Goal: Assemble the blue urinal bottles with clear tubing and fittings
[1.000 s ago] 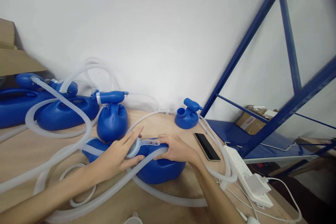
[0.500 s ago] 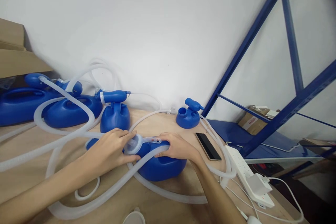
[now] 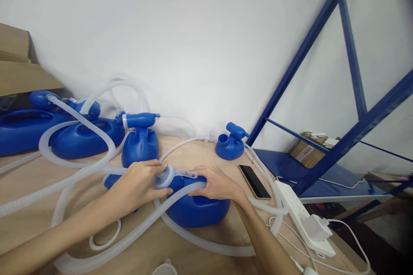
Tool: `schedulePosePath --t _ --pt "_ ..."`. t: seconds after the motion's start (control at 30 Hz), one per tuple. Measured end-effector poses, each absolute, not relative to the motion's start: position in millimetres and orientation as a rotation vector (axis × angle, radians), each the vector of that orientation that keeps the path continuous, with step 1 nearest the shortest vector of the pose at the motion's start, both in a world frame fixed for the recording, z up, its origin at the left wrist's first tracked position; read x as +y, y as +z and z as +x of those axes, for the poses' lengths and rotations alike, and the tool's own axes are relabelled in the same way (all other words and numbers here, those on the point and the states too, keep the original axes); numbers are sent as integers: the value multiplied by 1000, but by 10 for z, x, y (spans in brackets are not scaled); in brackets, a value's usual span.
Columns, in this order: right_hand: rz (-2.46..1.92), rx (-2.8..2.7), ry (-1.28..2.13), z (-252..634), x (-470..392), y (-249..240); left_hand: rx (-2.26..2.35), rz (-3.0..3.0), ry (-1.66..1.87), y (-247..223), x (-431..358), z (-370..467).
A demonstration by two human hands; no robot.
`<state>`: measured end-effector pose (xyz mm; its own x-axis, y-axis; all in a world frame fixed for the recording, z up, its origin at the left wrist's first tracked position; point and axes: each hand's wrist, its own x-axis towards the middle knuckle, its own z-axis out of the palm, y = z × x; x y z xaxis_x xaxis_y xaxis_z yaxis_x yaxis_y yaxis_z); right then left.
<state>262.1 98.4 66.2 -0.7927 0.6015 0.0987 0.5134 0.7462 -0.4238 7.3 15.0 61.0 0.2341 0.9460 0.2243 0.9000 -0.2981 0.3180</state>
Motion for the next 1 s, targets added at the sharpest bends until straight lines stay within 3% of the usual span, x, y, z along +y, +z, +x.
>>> schedulePosePath --t 0.13,0.33,0.63,1.0 --pt "-912 -2683 609 2648 1024 674 1915 2488 394 680 133 168" --pt "-825 -2597 819 2677 1056 688 1722 2591 364 832 249 430" --pt "-944 -2542 611 2528 1009 594 1762 2546 355 763 331 430" --pt "-1015 -2493 657 2517 1017 575 1969 2379 470 724 322 537"
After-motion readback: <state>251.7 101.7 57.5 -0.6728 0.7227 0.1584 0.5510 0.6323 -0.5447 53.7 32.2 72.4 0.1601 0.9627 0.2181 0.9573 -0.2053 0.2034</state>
